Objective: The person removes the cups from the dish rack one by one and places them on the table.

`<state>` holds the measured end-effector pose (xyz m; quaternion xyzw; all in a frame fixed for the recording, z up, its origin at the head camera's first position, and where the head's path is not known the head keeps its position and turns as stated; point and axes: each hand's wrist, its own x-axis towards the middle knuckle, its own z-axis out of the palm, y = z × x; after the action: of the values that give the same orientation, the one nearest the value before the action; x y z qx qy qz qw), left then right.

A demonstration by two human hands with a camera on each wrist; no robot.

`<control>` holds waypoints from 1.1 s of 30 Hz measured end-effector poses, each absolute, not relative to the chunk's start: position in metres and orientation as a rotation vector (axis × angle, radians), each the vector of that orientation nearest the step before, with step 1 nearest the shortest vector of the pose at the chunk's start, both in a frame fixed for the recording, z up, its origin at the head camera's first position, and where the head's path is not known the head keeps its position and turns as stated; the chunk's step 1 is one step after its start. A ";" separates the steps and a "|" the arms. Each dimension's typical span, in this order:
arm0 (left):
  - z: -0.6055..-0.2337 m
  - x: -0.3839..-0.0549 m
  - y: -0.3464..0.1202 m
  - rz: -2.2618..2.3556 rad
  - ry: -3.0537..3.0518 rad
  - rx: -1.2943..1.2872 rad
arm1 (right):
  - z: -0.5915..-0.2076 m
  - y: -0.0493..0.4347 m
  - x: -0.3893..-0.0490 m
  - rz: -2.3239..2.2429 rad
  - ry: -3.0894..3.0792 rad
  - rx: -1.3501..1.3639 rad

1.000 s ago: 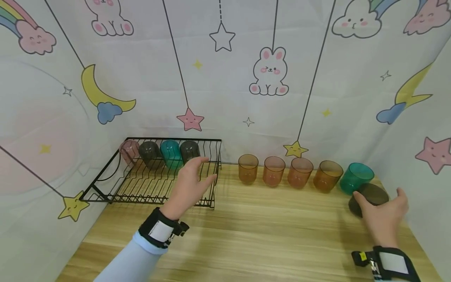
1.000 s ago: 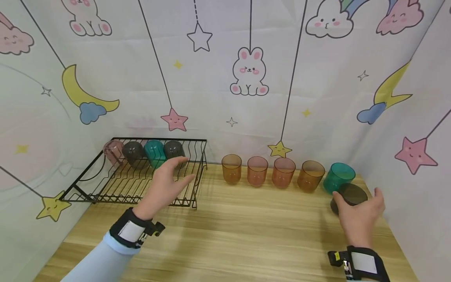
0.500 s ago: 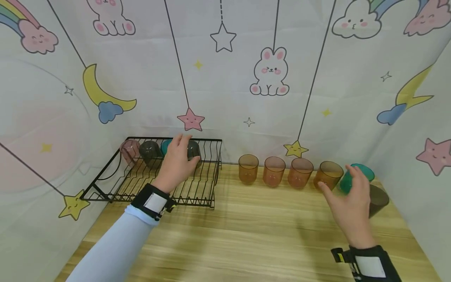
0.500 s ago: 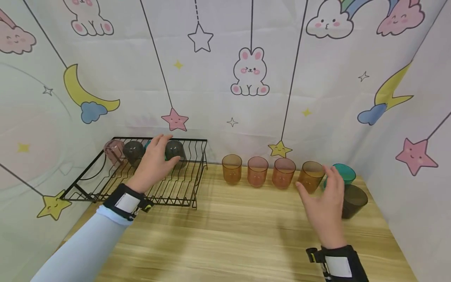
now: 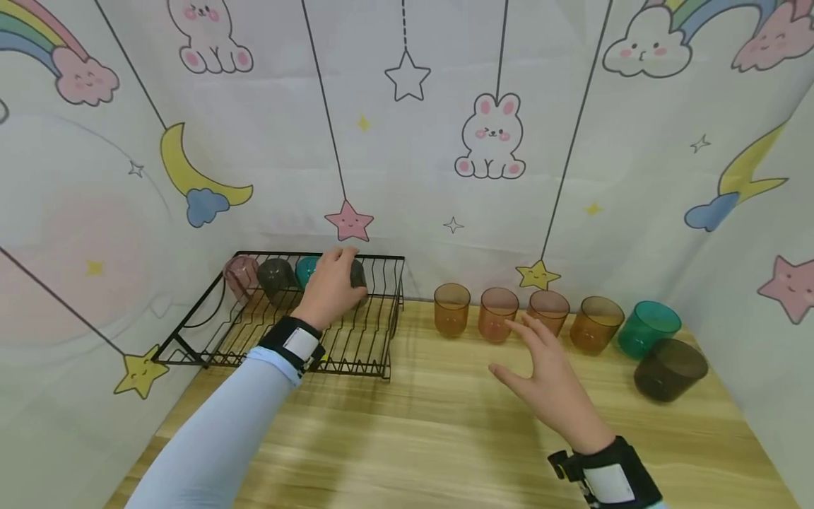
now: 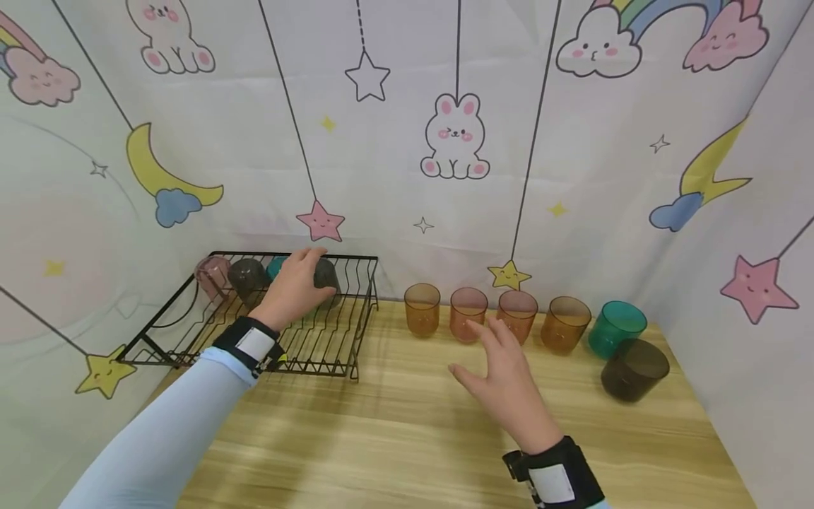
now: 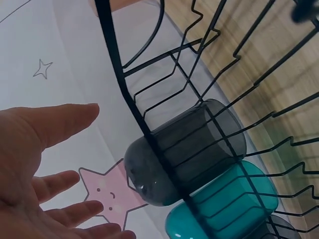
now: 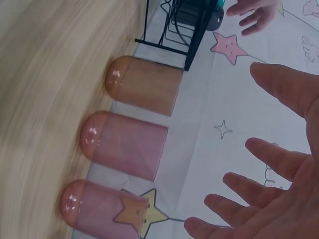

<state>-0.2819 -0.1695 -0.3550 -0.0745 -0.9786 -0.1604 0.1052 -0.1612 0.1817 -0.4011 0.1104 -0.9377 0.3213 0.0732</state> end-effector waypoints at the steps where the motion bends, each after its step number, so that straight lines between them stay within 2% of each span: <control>1: -0.356 -0.283 -0.168 -0.464 -2.896 -0.218 | -0.401 0.179 -0.161 0.957 -2.828 0.346; 16: -0.368 -0.297 -0.162 -0.337 -3.003 -0.178 | -0.409 0.157 -0.159 0.857 -2.922 0.496; 33: -0.378 -0.303 -0.165 -0.390 -3.042 -0.208 | -0.415 0.153 -0.160 0.875 -2.917 0.500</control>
<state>-0.3032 -0.1652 -0.3776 -0.0676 -0.9890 -0.1268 0.0340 -0.1597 0.1533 -0.4152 0.1620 -0.9448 0.2835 0.0278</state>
